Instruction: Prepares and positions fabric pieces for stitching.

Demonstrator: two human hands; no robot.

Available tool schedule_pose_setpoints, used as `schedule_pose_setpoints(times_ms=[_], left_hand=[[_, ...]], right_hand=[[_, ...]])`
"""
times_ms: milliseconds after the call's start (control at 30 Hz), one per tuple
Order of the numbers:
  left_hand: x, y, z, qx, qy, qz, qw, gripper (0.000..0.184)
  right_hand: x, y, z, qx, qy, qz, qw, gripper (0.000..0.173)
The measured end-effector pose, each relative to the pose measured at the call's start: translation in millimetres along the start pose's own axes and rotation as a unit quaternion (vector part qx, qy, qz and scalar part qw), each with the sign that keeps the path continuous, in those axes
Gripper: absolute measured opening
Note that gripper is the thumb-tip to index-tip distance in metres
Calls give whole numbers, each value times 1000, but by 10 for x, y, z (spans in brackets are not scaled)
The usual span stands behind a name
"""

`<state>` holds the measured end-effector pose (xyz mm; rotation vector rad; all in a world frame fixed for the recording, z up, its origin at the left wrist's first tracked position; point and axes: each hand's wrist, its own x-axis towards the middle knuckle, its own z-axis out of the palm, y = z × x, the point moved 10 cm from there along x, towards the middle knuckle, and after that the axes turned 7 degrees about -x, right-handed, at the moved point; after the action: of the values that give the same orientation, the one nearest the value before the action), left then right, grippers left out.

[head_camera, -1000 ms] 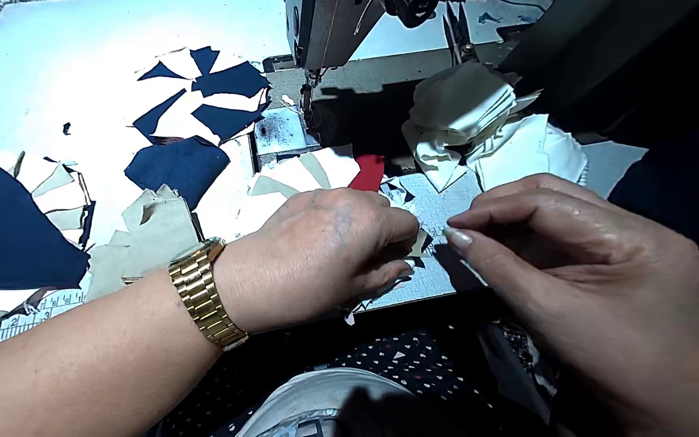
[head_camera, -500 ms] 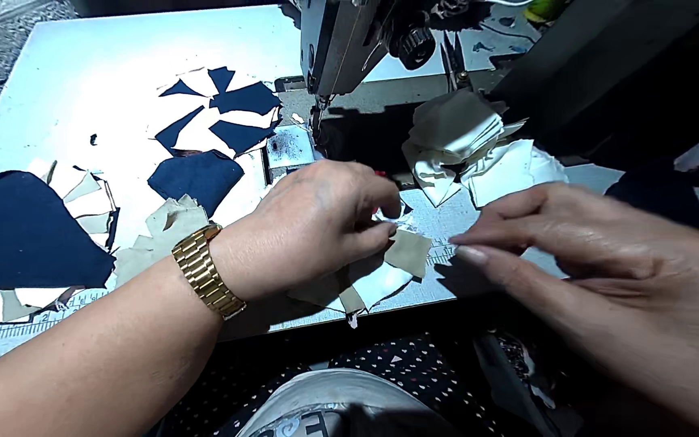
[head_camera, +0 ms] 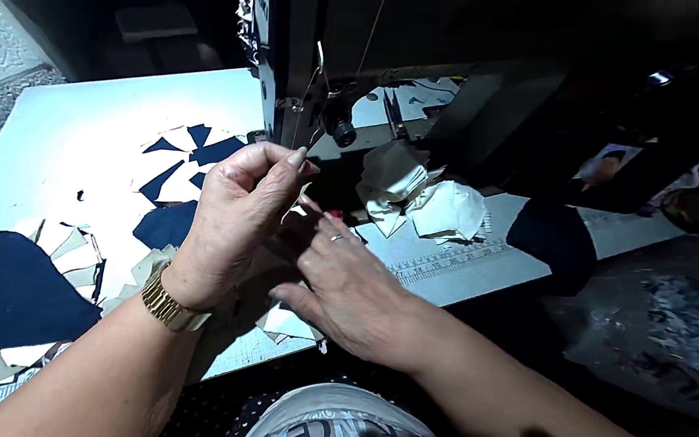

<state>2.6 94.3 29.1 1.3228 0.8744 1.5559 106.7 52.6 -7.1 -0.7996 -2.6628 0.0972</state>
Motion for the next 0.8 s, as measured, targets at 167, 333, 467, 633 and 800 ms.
schedule_pose_setpoints(times_ms=[167,333,467,633,800], left_hand=[[-56,-201,67,-57,-10,-92,994,30],[-65,-251,58,-109,-10,-141,984,44],[-91,-328,66,-149,3,-185,971,51],[-195,-403,172,-156,-32,-239,958,57],[-177,-444,192,-152,-71,-228,959,63]], right_hand=[[-34,38,207,-5,-50,-3,999,67],[-108,317,-428,76,30,21,996,39],[-450,884,-946,-11,98,77,992,18],[-826,1323,-1098,-43,110,159,980,17],[-803,1309,-804,-61,77,121,988,19]])
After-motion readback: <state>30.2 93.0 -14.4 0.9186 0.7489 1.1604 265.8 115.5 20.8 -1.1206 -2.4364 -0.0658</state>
